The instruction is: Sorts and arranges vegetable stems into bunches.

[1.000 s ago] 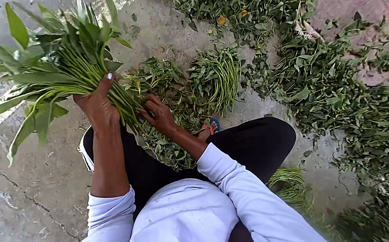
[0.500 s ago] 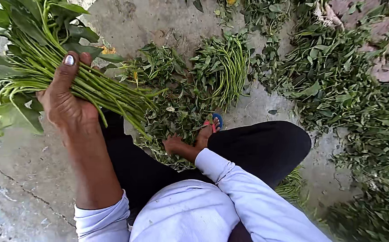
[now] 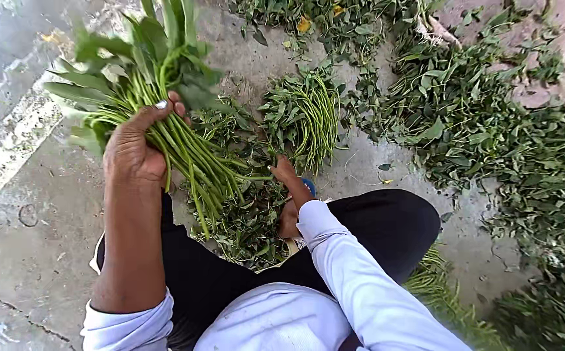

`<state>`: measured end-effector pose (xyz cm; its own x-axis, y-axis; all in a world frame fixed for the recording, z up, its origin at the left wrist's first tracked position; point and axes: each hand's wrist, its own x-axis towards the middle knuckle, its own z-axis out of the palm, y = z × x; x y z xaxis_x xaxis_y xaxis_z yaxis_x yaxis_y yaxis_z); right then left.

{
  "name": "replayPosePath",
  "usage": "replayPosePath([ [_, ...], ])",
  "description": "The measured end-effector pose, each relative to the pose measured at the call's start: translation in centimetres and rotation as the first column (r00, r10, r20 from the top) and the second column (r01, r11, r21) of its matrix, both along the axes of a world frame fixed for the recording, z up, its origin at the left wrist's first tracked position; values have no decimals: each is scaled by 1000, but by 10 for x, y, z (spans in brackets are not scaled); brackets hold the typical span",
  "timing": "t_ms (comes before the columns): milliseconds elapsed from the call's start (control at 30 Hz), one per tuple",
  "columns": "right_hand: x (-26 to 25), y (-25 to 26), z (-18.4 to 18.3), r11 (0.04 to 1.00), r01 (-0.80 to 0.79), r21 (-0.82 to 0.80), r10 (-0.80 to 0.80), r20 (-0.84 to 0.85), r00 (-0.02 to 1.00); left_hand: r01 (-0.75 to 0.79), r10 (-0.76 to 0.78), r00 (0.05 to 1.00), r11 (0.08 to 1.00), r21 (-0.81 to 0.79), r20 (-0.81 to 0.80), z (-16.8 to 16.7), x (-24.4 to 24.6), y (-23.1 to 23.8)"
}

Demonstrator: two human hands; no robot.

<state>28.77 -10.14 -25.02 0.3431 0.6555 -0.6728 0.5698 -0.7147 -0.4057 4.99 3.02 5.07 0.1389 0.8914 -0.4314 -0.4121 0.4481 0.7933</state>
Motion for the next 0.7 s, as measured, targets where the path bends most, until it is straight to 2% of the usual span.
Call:
replayPosePath([
  [67, 4, -8, -17, 998, -59, -23, 59, 0, 998, -1, -1, 1000, 997, -77, -19, -9, 1, 4],
  [133, 1, -9, -16, 996, -83, -35, 84, 9, 996, 17, -18, 999, 1000, -25, -48, -15, 4, 13],
  [300, -8, -4, 22, 991, 106, -77, -106, 12, 994, 12, -9, 997, 999, 50, -72, -20, 10, 33],
  [433, -9, -18, 26, 982, 52, -183, -77, -131, 988, -1, 6, 997, 998, 60, -83, -24, 13, 35],
  [567, -29, -4, 70, 971, 196, 140, -124, -409, 904, 3, 7, 992, 997, 83, -124, -33, 9, 36],
  [700, -52, 12, 110, 858, 322, 399, -104, -480, 871, -6, 27, 983, 993, 117, -179, -36, -1, 36],
])
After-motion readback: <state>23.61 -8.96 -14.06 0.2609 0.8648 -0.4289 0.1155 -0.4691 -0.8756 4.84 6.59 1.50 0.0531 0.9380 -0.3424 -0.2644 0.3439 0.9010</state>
